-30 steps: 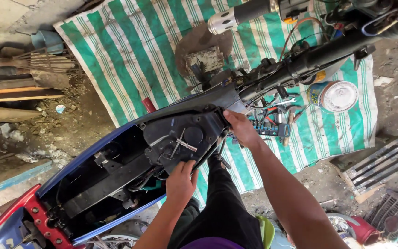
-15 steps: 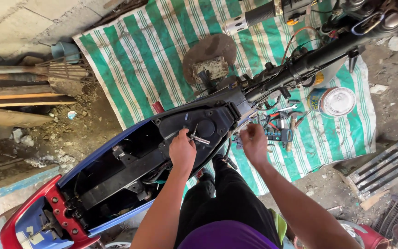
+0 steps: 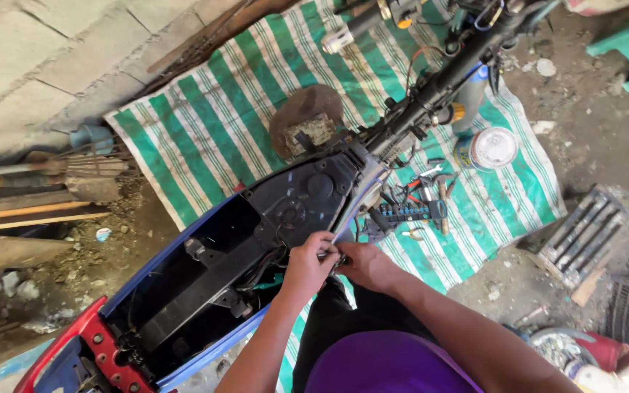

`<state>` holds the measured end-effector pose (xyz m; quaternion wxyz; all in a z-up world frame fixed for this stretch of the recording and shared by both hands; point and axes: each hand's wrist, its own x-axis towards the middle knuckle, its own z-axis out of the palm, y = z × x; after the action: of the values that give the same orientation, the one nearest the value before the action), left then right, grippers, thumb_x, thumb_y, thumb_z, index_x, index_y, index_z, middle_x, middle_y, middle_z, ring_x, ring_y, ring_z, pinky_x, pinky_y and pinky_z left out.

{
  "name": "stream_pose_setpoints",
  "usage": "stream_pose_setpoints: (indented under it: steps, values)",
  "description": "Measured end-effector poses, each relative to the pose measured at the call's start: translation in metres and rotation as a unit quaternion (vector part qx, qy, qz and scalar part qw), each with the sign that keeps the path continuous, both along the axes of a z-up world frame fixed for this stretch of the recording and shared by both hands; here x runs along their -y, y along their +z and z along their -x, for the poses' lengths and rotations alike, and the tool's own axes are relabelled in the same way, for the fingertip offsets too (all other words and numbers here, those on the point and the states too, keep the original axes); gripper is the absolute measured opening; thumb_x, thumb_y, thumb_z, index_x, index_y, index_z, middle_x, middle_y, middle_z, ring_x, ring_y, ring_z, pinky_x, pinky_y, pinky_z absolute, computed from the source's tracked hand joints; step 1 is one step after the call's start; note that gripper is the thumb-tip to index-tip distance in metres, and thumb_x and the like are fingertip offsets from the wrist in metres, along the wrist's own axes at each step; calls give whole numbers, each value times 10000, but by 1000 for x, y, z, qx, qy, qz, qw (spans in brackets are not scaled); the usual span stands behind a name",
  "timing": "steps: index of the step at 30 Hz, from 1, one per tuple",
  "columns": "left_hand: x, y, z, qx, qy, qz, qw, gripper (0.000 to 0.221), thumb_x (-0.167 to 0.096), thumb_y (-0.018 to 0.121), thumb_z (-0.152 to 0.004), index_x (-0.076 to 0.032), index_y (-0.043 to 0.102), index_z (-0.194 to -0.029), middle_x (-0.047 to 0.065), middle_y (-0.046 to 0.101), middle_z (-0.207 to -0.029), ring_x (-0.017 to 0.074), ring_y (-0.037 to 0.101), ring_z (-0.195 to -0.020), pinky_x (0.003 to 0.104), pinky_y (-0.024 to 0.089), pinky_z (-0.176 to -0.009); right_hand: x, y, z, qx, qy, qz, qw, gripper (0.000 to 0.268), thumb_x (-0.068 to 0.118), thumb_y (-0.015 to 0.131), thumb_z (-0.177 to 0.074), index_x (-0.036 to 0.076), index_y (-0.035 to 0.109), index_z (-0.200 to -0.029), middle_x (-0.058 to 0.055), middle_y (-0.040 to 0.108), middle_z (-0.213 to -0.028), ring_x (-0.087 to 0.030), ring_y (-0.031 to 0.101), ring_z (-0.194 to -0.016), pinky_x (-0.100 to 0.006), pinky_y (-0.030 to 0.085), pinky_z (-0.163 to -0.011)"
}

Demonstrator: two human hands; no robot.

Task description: Removing the plastic side panels from a motorcycle frame by unscrewing bolts and detaching the clips.

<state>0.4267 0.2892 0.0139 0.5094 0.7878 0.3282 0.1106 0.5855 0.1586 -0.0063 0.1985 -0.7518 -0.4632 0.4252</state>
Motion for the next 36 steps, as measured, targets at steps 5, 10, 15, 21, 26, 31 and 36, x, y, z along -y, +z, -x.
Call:
stream_pose_setpoints:
  steps: [5, 10, 15, 21, 26, 31, 36]
  values:
    - [13, 8, -9, 24, -13, 32, 999, 589, -170, 895, -922, -72, 618, -1433, 155, 837, -1066, 336, 836, -972, 398, 755, -736, 36, 4, -29, -136, -104, 75, 982, 257, 415, 819, -931, 176, 772, -1014, -99, 803, -762, -309, 798, -778, -421, 619, -699]
    - [-7, -12, -6, -25, 57, 50, 997, 523, -364, 855, -1004, 6, 714, -1346, 223, 806, -1133, 388, 824, -1043, 427, 736, -803, 48, -41, -123, -268, -314, 153, 898, 427, 291, 781, -962, 9, 743, -1281, -283, 824, -815, -344, 863, -816, -412, 700, -818]
    - [-46, -35, -38, -72, 91, -110, 987, 370, -436, 732, -1090, -90, 796, -1205, 100, 830, -1046, 270, 837, -1015, 373, 696, -828, -17, -68, -216, -326, -361, 92, 869, 450, 204, 698, -1069, -81, 621, -1409, -288, 762, -1227, -449, 788, -1168, -559, 612, -1033]
    - [-98, -110, -148, -89, 154, -318, 931, 237, -397, 674, -1110, -176, 740, -1163, -17, 708, -1081, 225, 763, -1061, 368, 628, -864, -126, -141, -271, -456, -354, 104, 810, 511, 89, 744, -1039, -91, 502, -1450, -307, 651, -1310, -530, 703, -1291, -682, 608, -1087]
    - [-115, -132, -206, -162, 171, -313, 920, 268, -390, 576, -1161, -163, 693, -1242, 17, 699, -1251, 259, 690, -1264, 459, 551, -1025, -143, -203, -265, -512, -313, 129, 790, 364, 87, 761, -1023, -37, 617, -1334, -155, 716, -1068, -316, 769, -972, -596, 657, -899]
    - [-111, -154, -204, -259, 139, -316, 902, 321, -485, 543, -1149, -248, 709, -1290, -42, 731, -1282, 214, 694, -1324, 493, 501, -1148, -141, -212, -271, -577, -307, 153, 742, 339, 77, 748, -924, 34, 667, -1250, -74, 754, -959, -227, 832, -871, -547, 706, -823]
    - [-118, -150, -207, -284, 115, -301, 903, 330, -544, 511, -1145, -293, 704, -1239, -99, 717, -1229, 174, 681, -1292, 477, 450, -1170, -146, -230, -282, -642, -283, 166, 693, 320, 24, 736, -909, 13, 675, -1224, -208, 794, -1006, -431, 836, -1025, -714, 680, -829]
